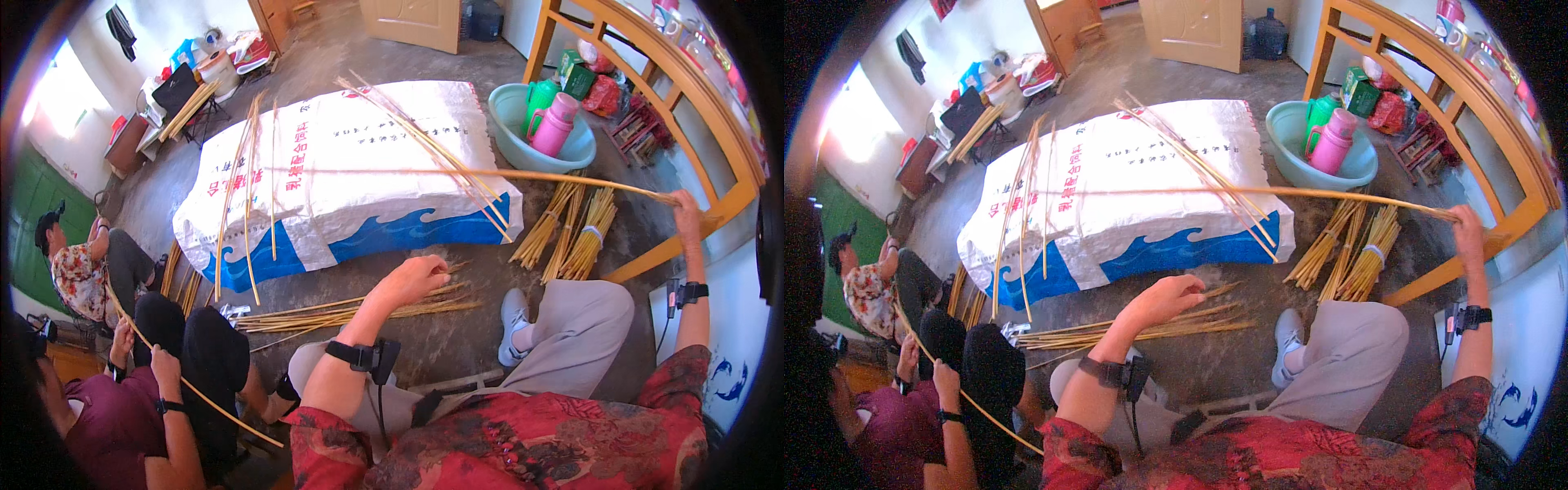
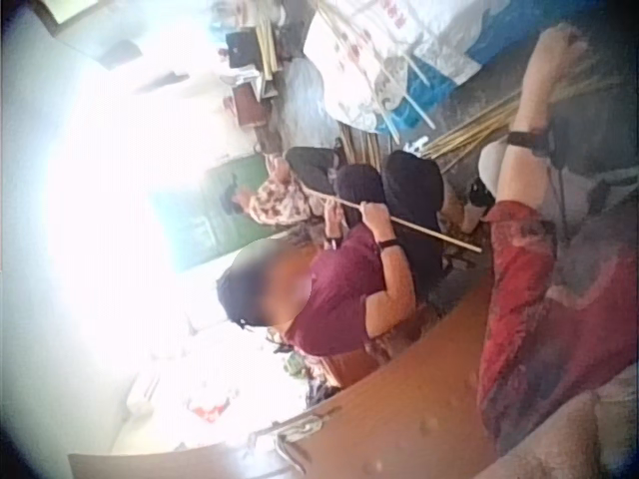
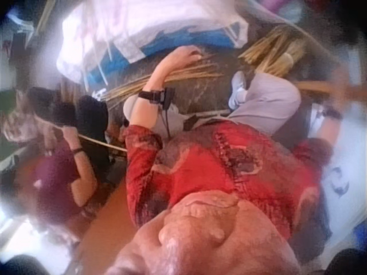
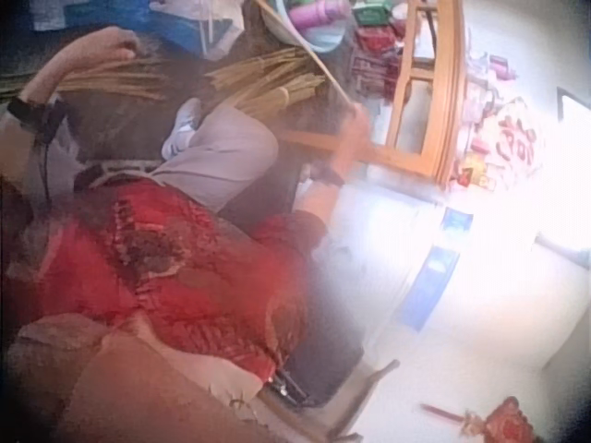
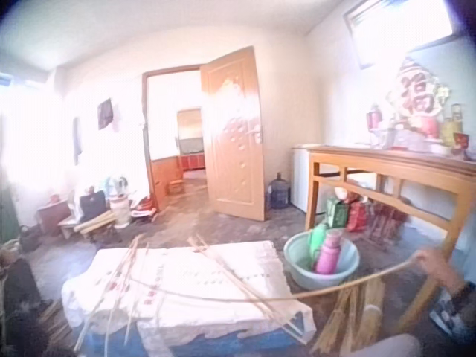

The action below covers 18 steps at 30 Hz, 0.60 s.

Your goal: The person weaves together thin bamboo strips by hand, interlacing them to form a structured pattern while seated.

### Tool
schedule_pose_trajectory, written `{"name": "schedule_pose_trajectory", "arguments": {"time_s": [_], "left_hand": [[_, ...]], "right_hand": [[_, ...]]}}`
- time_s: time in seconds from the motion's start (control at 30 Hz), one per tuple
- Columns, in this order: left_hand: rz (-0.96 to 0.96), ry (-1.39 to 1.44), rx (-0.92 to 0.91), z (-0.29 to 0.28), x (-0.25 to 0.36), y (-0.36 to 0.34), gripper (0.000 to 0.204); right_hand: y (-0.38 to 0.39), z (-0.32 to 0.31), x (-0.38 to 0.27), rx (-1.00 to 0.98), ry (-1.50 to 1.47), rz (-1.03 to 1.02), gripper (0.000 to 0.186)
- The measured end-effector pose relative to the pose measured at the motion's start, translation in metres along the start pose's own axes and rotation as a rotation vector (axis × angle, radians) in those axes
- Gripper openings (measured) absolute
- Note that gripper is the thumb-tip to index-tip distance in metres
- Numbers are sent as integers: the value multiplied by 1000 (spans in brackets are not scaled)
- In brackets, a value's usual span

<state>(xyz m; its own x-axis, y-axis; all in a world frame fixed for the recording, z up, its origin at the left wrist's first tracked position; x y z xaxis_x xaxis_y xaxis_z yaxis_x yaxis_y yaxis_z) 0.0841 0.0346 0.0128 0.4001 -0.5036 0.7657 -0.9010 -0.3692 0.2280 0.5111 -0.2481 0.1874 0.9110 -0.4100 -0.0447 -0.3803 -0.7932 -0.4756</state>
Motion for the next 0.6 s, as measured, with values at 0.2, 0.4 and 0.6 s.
{"name": "schedule_pose_trajectory", "arguments": {"time_s": [0.2, 0.4, 0.6], "left_hand": [[25, 197, 40, -5, 5, -17, 32], [151, 931, 281, -53, 8, -15, 35], [256, 1275, 353, -69, 9, -19, 41]], "right_hand": [[-33, 64, -169, -374, -731, 138, 20], [-15, 145, -347, -905, -1363, 158, 27], [19, 182, -434, -1160, -1863, 308, 28]]}}
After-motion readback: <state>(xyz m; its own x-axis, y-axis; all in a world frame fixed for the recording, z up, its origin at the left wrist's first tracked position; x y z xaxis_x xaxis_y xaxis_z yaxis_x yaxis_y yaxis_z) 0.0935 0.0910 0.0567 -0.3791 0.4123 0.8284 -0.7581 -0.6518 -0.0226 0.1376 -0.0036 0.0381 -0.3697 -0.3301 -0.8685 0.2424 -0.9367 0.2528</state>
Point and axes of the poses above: each hand's wrist, its own y-axis away from the middle knuckle, its own z-axis out of the palm, x = y × z, the point moved 10 cm from there along -y, towards the middle knuckle, and after that the axes turned 3 degrees about -z, right-handed, at the moved point
